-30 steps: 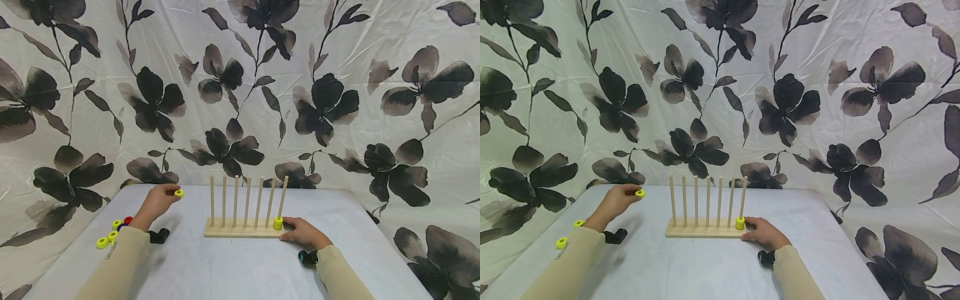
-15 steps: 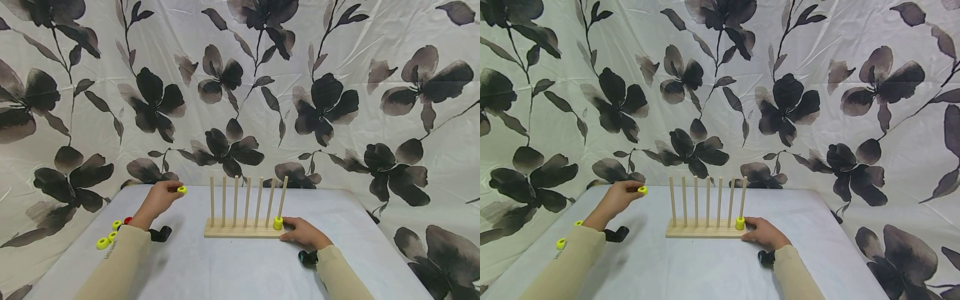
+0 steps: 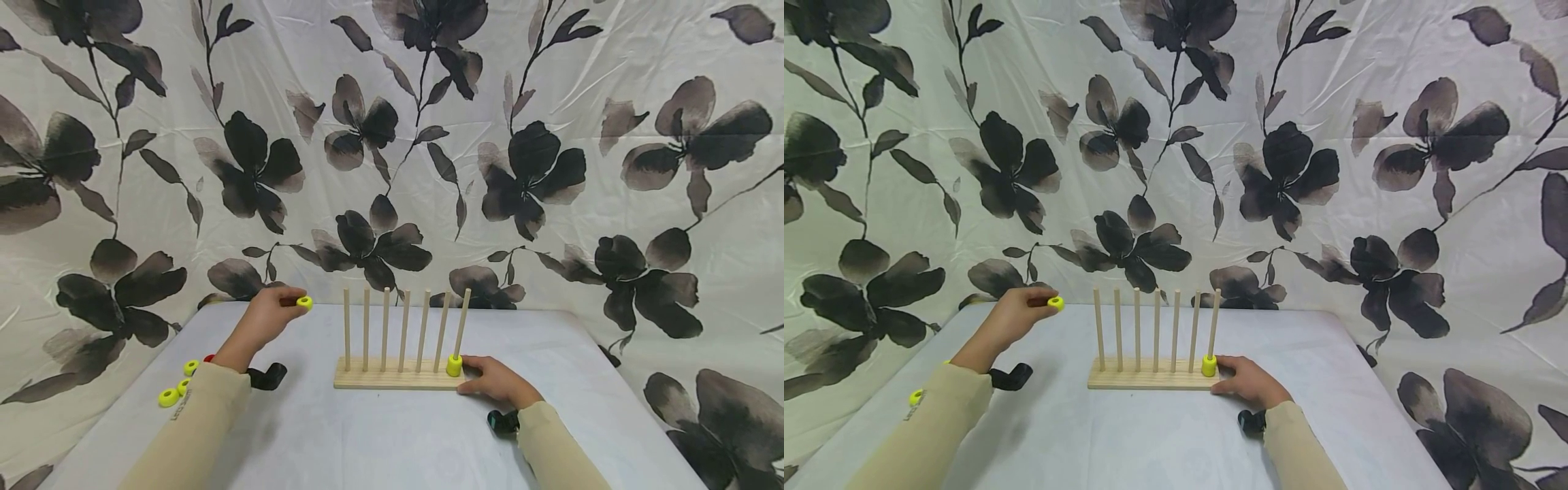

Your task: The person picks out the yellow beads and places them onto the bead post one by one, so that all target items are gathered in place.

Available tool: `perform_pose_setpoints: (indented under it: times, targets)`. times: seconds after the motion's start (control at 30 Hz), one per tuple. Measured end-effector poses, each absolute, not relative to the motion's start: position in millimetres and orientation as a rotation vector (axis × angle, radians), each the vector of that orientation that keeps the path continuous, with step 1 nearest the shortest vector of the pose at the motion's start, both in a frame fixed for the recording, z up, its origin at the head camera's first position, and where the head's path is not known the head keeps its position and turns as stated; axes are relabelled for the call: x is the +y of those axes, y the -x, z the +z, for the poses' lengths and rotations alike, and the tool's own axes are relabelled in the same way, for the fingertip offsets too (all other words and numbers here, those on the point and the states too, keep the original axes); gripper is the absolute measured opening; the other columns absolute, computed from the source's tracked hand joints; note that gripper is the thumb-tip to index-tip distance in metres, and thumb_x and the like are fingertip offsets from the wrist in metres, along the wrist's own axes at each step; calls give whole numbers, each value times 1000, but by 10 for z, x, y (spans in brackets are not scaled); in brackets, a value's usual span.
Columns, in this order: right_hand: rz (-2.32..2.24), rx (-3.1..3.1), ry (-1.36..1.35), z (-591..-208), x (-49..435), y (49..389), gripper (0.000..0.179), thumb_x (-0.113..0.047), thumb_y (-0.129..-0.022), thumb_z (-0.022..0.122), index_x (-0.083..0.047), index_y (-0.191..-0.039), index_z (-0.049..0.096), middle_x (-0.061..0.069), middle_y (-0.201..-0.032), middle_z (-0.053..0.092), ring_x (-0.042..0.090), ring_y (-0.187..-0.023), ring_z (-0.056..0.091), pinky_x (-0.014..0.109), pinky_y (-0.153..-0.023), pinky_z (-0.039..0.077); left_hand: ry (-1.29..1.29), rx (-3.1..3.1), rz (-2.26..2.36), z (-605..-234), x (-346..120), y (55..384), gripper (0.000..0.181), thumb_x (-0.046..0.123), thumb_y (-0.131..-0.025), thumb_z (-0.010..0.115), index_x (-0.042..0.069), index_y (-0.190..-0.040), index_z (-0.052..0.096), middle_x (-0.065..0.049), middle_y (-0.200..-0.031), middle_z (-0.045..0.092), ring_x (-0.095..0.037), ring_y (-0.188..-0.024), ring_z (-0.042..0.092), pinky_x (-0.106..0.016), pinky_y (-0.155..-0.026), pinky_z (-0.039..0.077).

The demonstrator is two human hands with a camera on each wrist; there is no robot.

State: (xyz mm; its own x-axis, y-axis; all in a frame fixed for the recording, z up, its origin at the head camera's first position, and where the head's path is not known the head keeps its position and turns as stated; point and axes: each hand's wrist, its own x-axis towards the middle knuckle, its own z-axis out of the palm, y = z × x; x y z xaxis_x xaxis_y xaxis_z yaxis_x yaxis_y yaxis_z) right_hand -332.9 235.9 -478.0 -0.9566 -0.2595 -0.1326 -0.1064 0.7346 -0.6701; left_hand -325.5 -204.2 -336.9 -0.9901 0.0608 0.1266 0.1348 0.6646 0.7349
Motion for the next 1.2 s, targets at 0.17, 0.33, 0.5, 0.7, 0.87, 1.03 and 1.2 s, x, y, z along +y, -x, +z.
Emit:
perform_pose_setpoints:
  times: [0.17,0.33,0.5,0.7,0.87,1.03,1.2]
  targets:
    - [-1033,2717,294,-4782,2355,3327,81,-37,-74,82,-9,-143,49,13,-148,47,36,-141,37,57,-115,28,192,-2773,-1252,-3282,-1993,3222,44,16,-94,64,3,-134,55,-20,-130,58,-34,-118,58,-47,-98,51]
    - [-1026,2722,292,-4780,2362,3330,81,-38,-74,82,-10,-143,49,12,-147,48,36,-141,37,58,-115,28,224,-2763,-1279,-3211,-1962,3208,44,16,-94,63,3,-135,54,-20,-130,58,-34,-118,57,-48,-99,50]
    - [-1032,2721,294,-4796,2372,3334,81,-38,-74,83,-11,-142,50,12,-147,48,36,-141,36,58,-115,28,232,-2764,-1285,-3166,-1926,3200,44,16,-94,63,5,-136,54,-19,-131,58,-34,-120,57,-49,-101,49]
    - [-1035,2715,291,-4789,2370,3324,81,-38,-74,83,-11,-143,49,12,-148,47,37,-141,36,58,-115,27,240,-2772,-1282,-3099,-1877,3186,46,18,-94,63,6,-137,53,-19,-132,58,-34,-120,57,-50,-101,48]
    - [-1029,2713,273,-4774,2372,3319,82,-39,-73,83,-12,-143,48,12,-149,46,37,-141,35,59,-115,27,260,-2768,-1277,-3036,-1824,3198,46,20,-94,63,7,-137,53,-17,-131,59,-34,-119,58,-50,-101,48]
    - [-1026,2721,285,-4768,2373,3321,82,-39,-74,82,-12,-143,49,12,-149,46,37,-142,35,58,-115,28,270,-2759,-1281,-2965,-1774,3185,46,21,-94,63,9,-137,54,-16,-132,59,-32,-118,58,-50,-101,48]
    - [-1033,2719,295,-4764,2366,3314,80,-38,-74,82,-11,-143,49,12,-148,46,36,-141,35,58,-115,28,288,-2742,-1295,-2907,-1721,3159,44,21,-95,63,10,-136,55,-14,-133,58,-31,-120,58,-49,-101,48]
